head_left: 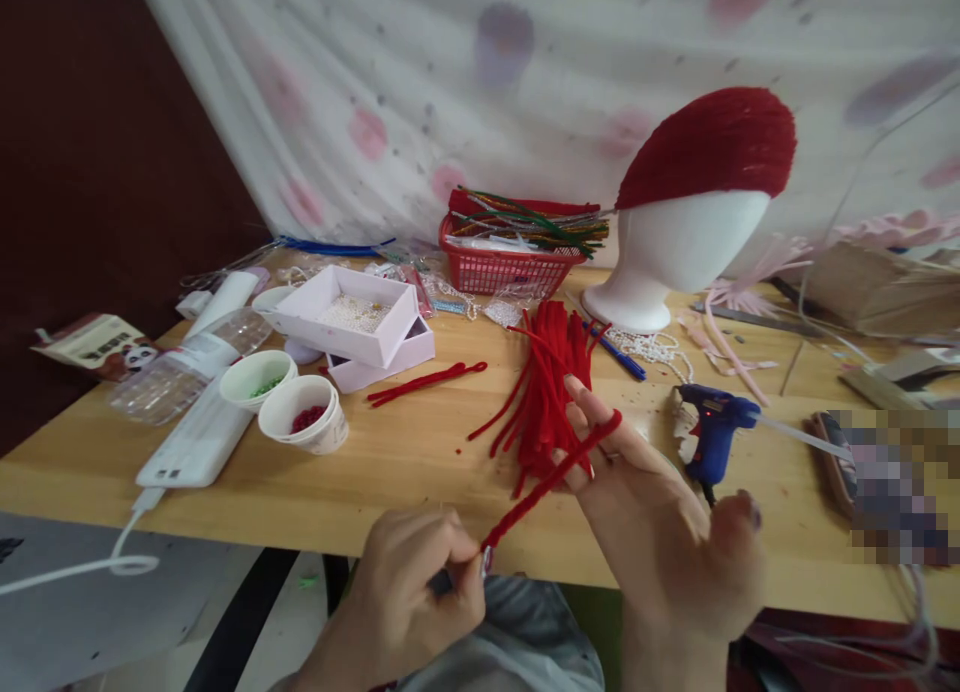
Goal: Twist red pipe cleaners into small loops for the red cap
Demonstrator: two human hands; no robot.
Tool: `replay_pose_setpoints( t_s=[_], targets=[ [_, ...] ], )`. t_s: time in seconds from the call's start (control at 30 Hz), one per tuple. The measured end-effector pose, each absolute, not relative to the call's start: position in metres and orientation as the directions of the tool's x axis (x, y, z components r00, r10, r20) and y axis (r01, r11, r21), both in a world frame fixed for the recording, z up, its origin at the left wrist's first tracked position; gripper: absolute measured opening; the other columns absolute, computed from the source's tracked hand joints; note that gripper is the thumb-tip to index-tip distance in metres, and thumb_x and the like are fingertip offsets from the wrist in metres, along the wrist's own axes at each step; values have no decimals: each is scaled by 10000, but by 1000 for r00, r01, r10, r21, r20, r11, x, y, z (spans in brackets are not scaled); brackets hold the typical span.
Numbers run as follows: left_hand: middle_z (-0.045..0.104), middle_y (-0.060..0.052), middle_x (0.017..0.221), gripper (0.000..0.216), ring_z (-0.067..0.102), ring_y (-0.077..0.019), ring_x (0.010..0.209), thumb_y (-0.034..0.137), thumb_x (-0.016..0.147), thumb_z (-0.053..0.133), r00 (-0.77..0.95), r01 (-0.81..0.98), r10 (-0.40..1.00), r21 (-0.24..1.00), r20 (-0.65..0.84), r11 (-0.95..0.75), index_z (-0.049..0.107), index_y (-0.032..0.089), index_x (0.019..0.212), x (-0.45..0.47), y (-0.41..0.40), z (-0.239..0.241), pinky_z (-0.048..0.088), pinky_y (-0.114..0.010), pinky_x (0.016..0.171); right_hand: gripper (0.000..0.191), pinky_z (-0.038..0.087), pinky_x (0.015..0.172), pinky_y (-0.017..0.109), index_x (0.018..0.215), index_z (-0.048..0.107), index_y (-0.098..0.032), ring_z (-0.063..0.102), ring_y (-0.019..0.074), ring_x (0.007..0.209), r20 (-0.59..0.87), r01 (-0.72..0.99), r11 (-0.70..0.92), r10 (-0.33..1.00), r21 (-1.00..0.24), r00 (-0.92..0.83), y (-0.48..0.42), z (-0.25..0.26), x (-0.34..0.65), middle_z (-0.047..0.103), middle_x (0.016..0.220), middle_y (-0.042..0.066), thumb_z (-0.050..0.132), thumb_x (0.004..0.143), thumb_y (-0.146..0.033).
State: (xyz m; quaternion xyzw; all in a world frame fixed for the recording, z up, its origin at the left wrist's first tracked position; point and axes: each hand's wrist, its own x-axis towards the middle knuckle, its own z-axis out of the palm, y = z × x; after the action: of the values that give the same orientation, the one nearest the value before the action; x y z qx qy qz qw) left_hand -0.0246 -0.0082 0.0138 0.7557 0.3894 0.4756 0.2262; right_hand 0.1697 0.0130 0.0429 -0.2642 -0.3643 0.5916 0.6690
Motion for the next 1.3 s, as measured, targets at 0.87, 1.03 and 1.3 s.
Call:
replay_pose_setpoints(
  t_s=[0.87,1.03,1.3],
  targets=[
    [665,-29,740,412,647,-178,715,513,965,421,150,125,974,980,-170,152,598,201,762,-27,7,6,526,-265,681,437,514,1004,318,1210,720,-188,603,214,1246,188,-705,143,982,-694,14,20,26,171,686,1332,80,466,950,-432],
    [717,-67,947,434,642,-216,941,573,938,458,127,158,971,970,-203,182,674,197,920,-17,7,18,494,-300,868,353,519,975,291,1203,721,-217,622,206,1235,206,-650,202,976,-733,71,19,24,162,735,1254,56,609,903,-365],
    [558,17,478,593,492,-104,421,646,923,418,531,-54,823,961,-203,271,702,126,957,9,0,22,432,-210,477,435,542,892,270,1197,705,-354,759,156,929,16,-482,152,961,-863,275,14,24,153,831,948,3,815,781,-289]
  ],
)
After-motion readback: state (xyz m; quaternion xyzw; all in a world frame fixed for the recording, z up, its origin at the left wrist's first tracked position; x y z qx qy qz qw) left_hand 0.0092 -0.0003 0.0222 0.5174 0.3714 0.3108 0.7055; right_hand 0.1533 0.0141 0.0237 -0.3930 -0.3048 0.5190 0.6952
